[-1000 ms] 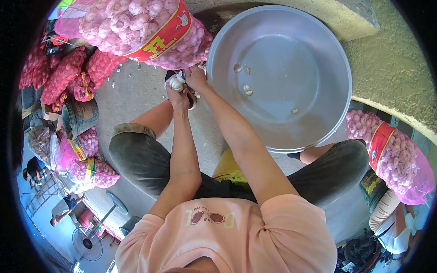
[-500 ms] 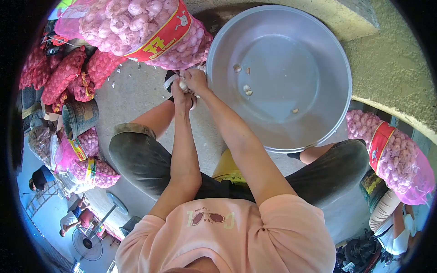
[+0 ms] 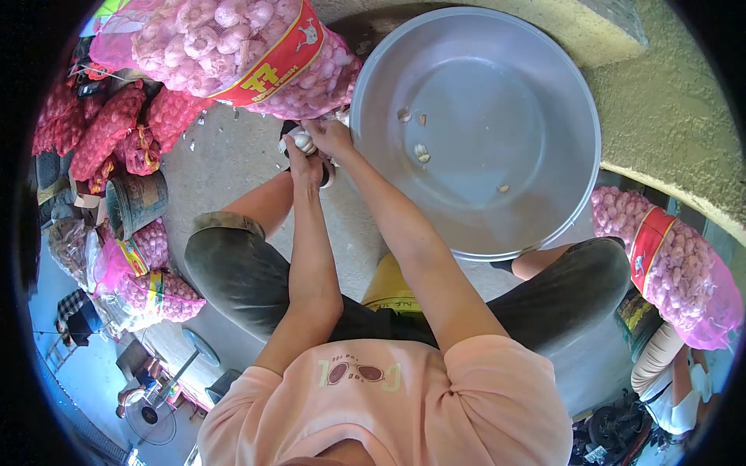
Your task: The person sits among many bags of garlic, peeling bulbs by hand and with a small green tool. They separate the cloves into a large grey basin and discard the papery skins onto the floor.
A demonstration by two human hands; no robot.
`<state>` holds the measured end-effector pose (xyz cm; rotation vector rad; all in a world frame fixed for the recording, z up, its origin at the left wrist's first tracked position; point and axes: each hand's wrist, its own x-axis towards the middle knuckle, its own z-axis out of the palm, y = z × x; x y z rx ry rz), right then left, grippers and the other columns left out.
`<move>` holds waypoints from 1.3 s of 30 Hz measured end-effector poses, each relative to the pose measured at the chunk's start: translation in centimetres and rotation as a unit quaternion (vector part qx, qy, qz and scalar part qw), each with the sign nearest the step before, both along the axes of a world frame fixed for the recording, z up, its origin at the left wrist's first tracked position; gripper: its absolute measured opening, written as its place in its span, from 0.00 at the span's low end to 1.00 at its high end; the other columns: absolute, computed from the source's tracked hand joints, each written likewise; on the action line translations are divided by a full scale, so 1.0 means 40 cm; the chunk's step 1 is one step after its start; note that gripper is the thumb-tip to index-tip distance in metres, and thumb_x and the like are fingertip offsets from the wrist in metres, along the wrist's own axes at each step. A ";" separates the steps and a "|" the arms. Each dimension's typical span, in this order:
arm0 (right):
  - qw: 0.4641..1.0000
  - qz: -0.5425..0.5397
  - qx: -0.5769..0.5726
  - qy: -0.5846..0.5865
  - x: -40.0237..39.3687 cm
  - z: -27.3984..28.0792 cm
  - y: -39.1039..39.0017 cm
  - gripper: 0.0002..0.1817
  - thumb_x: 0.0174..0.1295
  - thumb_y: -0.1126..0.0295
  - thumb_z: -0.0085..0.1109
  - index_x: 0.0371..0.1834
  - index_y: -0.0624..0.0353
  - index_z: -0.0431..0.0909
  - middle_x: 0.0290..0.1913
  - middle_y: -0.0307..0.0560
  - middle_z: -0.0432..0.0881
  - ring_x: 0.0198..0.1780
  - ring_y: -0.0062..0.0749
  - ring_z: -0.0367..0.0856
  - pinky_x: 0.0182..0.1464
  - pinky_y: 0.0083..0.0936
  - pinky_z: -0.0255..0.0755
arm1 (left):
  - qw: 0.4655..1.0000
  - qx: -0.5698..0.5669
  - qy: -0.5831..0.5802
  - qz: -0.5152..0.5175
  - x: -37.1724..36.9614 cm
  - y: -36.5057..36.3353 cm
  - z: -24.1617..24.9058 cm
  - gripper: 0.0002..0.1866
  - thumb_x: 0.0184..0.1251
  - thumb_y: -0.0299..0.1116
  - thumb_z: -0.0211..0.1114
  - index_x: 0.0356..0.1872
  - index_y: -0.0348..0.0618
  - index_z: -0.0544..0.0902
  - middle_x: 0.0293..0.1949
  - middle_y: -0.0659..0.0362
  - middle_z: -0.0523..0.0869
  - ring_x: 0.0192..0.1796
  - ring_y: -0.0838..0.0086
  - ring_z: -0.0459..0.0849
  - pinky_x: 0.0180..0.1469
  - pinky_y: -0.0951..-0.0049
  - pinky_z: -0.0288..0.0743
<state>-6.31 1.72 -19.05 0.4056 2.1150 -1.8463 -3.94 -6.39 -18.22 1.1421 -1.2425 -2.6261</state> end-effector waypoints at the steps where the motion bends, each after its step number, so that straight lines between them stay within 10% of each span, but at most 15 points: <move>1: 0.999 0.013 -0.029 -0.030 0.011 0.013 0.003 0.20 0.58 0.53 0.63 0.33 0.63 0.84 0.28 0.48 0.84 0.34 0.32 0.82 0.40 0.30 0.74 | 1.000 -0.001 -0.003 -0.009 0.001 0.003 -0.002 0.23 0.73 0.58 0.40 0.43 0.50 0.74 0.35 0.62 0.81 0.33 0.77 0.78 0.28 0.77 0.68; 5: 0.995 -0.027 -0.096 -0.018 0.025 -0.016 -0.017 0.23 0.59 0.50 0.62 0.28 0.64 0.84 0.22 0.40 0.81 0.27 0.28 0.79 0.34 0.30 0.72 | 0.997 -0.018 0.017 -0.077 0.010 -0.040 -0.044 0.27 0.74 0.57 0.37 0.52 0.46 0.72 0.45 0.57 0.81 0.47 0.69 0.81 0.45 0.68 0.76; 9: 0.994 -0.042 -0.085 -0.056 0.006 -0.005 -0.024 0.20 0.57 0.53 0.63 0.28 0.63 0.84 0.19 0.43 0.80 0.25 0.29 0.78 0.33 0.31 0.72 | 0.991 -0.034 0.042 -0.126 0.014 -0.058 -0.063 0.26 0.74 0.57 0.38 0.49 0.46 0.73 0.41 0.59 0.82 0.42 0.71 0.82 0.41 0.69 0.76; 11: 0.997 -0.014 0.072 0.017 0.000 -0.002 -0.020 0.12 0.55 0.63 0.61 0.28 0.61 0.85 0.31 0.55 0.84 0.35 0.44 0.83 0.42 0.35 0.75 | 0.996 -0.043 -0.010 -0.078 0.017 -0.021 -0.006 0.21 0.73 0.56 0.42 0.36 0.50 0.72 0.27 0.65 0.78 0.25 0.77 0.75 0.23 0.77 0.62; 20: 0.978 0.012 0.210 -0.010 0.012 -0.050 -0.039 0.09 0.59 0.70 0.54 0.34 0.60 0.84 0.32 0.53 0.84 0.37 0.39 0.84 0.43 0.32 0.74 | 0.998 -0.049 -0.020 -0.046 0.040 -0.064 -0.138 0.21 0.73 0.54 0.44 0.39 0.47 0.72 0.35 0.61 0.79 0.32 0.74 0.78 0.31 0.74 0.71; 24: 0.994 -0.105 -0.013 -0.020 0.027 -0.090 -0.048 0.11 0.60 0.67 0.55 0.38 0.61 0.84 0.35 0.52 0.85 0.38 0.40 0.84 0.46 0.31 0.75 | 0.997 0.058 -0.014 -0.039 0.049 -0.078 -0.209 0.23 0.74 0.53 0.40 0.46 0.44 0.73 0.42 0.55 0.81 0.45 0.68 0.80 0.47 0.66 0.73; 32: 0.980 0.147 0.084 0.106 0.044 -0.065 -0.003 0.13 0.59 0.64 0.57 0.41 0.61 0.83 0.35 0.59 0.83 0.37 0.47 0.84 0.42 0.36 0.75 | 0.998 0.027 0.007 -0.052 0.047 -0.079 -0.219 0.12 0.72 0.37 0.42 0.42 0.43 0.71 0.39 0.59 0.78 0.43 0.74 0.77 0.47 0.67 0.73; 39: 0.981 0.127 0.065 0.132 0.050 -0.053 -0.003 0.16 0.57 0.61 0.59 0.42 0.61 0.82 0.33 0.62 0.82 0.37 0.50 0.83 0.42 0.37 0.75 | 0.988 -0.008 0.125 -0.085 0.051 -0.085 -0.216 0.14 0.76 0.40 0.40 0.44 0.42 0.70 0.44 0.56 0.77 0.47 0.69 0.79 0.51 0.65 0.76</move>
